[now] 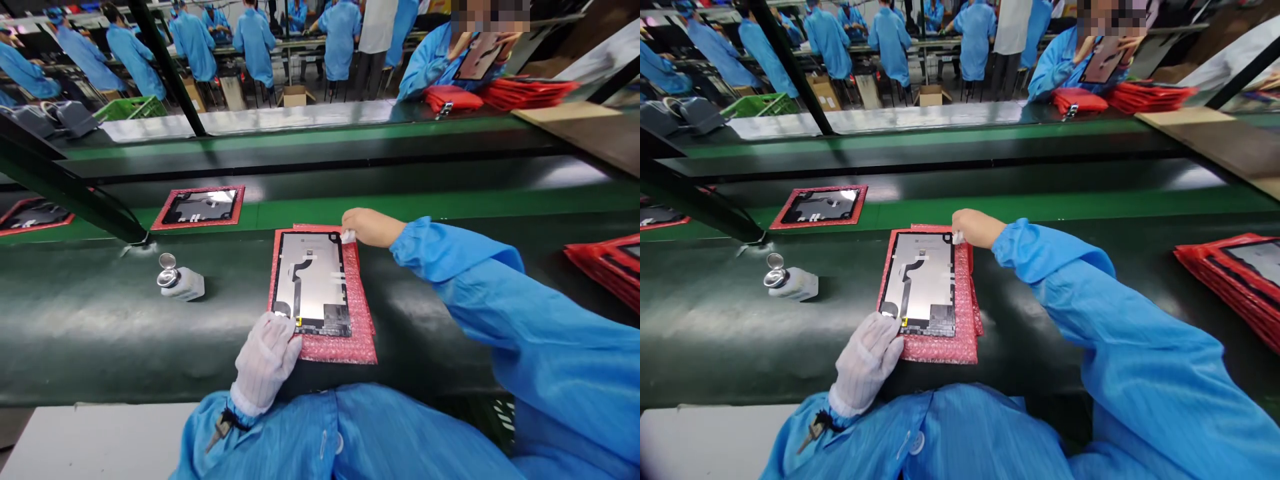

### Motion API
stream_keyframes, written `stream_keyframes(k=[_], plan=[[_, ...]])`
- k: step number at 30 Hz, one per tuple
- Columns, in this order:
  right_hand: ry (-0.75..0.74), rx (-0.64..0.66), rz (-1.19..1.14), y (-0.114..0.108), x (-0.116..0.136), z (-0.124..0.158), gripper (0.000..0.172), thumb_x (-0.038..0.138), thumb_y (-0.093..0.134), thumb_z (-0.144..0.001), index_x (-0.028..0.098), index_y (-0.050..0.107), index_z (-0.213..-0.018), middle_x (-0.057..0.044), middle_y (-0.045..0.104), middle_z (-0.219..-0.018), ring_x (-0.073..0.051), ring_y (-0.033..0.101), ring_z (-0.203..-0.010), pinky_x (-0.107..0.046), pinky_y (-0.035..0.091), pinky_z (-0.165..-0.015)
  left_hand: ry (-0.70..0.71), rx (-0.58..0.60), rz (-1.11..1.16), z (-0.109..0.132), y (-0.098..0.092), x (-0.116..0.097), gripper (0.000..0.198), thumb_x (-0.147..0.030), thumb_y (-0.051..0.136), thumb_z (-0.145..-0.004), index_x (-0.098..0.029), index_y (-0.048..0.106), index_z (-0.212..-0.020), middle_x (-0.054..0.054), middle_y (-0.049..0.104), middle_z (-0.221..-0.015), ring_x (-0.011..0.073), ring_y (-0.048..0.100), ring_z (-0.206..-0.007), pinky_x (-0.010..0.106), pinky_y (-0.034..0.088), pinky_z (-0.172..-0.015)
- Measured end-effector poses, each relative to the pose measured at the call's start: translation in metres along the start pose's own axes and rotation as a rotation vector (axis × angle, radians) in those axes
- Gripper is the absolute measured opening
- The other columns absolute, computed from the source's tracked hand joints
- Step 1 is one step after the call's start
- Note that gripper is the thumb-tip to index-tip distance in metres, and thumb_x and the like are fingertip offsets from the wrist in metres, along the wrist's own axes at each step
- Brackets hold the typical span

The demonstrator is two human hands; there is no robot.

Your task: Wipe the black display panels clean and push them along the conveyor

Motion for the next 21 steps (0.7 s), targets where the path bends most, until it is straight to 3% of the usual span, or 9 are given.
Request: stream_keyframes(k=[2,4,7,9,12,15,18,21], plan=[[0.063,-0.154,-0.129,-0.015,0.009,0.02,0.02,0.008,0.054,-0.073,0.015,0.072,-0.074,-0.008,0.068,-0.082,-0.016,0.06,-0.076,-0.028,0.047,-0.074,0.048,0.147,-0.08,-0.026,0.0,-0.002,0.026,-0.026,0.058,-0.087,-0.014,0.061,-0.11,0.006,0.069,-0.092,0.0209,0.064,-0.094,0.041,0.045,-0.101],[0.127,-0.266,-0.328,-0.021,0.024,0.043,0.015,0.014,0.058,-0.074,0.016,0.072,-0.076,-0.007,0.069,-0.084,-0.017,0.062,-0.077,-0.03,0.049,-0.074,0.123,0.354,-0.113,-0.052,0.008,-0.005,0.037,-0.033,0.063,-0.082,-0.013,0.06,-0.113,0.01,0.067,-0.102,0.0248,0.061,-0.1,0.043,0.043,-0.101],[0.285,-0.313,-0.71,-0.009,0.05,0.078,0.013,0.025,0.065,-0.072,0.015,0.071,-0.076,-0.006,0.069,-0.08,-0.016,0.063,-0.071,-0.029,0.05,-0.066,0.228,0.579,-0.174,-0.076,0.019,-0.007,0.053,-0.041,0.067,-0.076,-0.009,0.057,-0.118,0.015,0.065,-0.11,0.0307,0.058,-0.104,0.046,0.042,-0.099],[0.386,-0.302,-0.955,0.008,0.068,0.097,0.02,0.032,0.07,-0.068,0.014,0.071,-0.076,-0.005,0.069,-0.075,-0.016,0.062,-0.067,-0.028,0.049,-0.062,0.291,0.627,-0.214,-0.079,0.023,-0.01,0.046,-0.037,0.065,-0.078,-0.007,0.059,-0.113,0.015,0.066,-0.098,0.0302,0.062,-0.095,0.046,0.044,-0.095],[0.428,-0.278,-1.245,0.037,0.088,0.109,0.031,0.04,0.078,-0.056,0.013,0.07,-0.068,-0.003,0.068,-0.067,-0.014,0.059,-0.062,-0.027,0.047,-0.061,0.364,0.592,-0.281,-0.076,0.027,-0.012,0.031,-0.015,0.054,-0.082,-0.004,0.061,-0.11,0.015,0.067,-0.087,0.0275,0.065,-0.081,0.043,0.05,-0.085],[0.467,-0.308,-1.435,0.06,0.091,0.106,0.038,0.043,0.082,-0.046,0.013,0.069,-0.063,0.0,0.065,-0.061,-0.012,0.056,-0.058,-0.027,0.046,-0.061,0.438,0.5,-0.453,-0.074,0.03,-0.013,0.044,0.004,0.037,-0.077,-0.002,0.062,-0.113,0.015,0.067,-0.08,0.0249,0.066,-0.068,0.04,0.053,-0.074],[0.513,-0.357,-1.541,0.073,0.09,0.103,0.039,0.041,0.085,-0.039,0.013,0.068,-0.06,0.002,0.063,-0.059,-0.01,0.054,-0.056,-0.025,0.045,-0.06,0.44,0.411,-0.564,-0.077,0.024,-0.016,0.054,0.008,0.029,-0.075,-0.005,0.064,-0.114,0.012,0.065,-0.071,0.0221,0.063,-0.054,0.031,0.052,-0.054],[0.516,-0.355,-1.598,0.078,0.092,0.101,0.038,0.038,0.085,-0.036,0.014,0.068,-0.059,0.002,0.063,-0.059,-0.01,0.054,-0.056,-0.026,0.045,-0.06,0.381,0.255,-0.47,-0.089,0.014,-0.008,0.05,0.002,0.027,-0.08,-0.007,0.067,-0.108,0.009,0.062,-0.061,0.0187,0.056,-0.04,0.028,0.046,-0.042]])
Point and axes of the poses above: each hand's wrist, its own z-axis away from the middle knuckle, its own y-axis out of the palm, x = y × z, the point moved 3 cm from there along -z, towards the middle knuckle
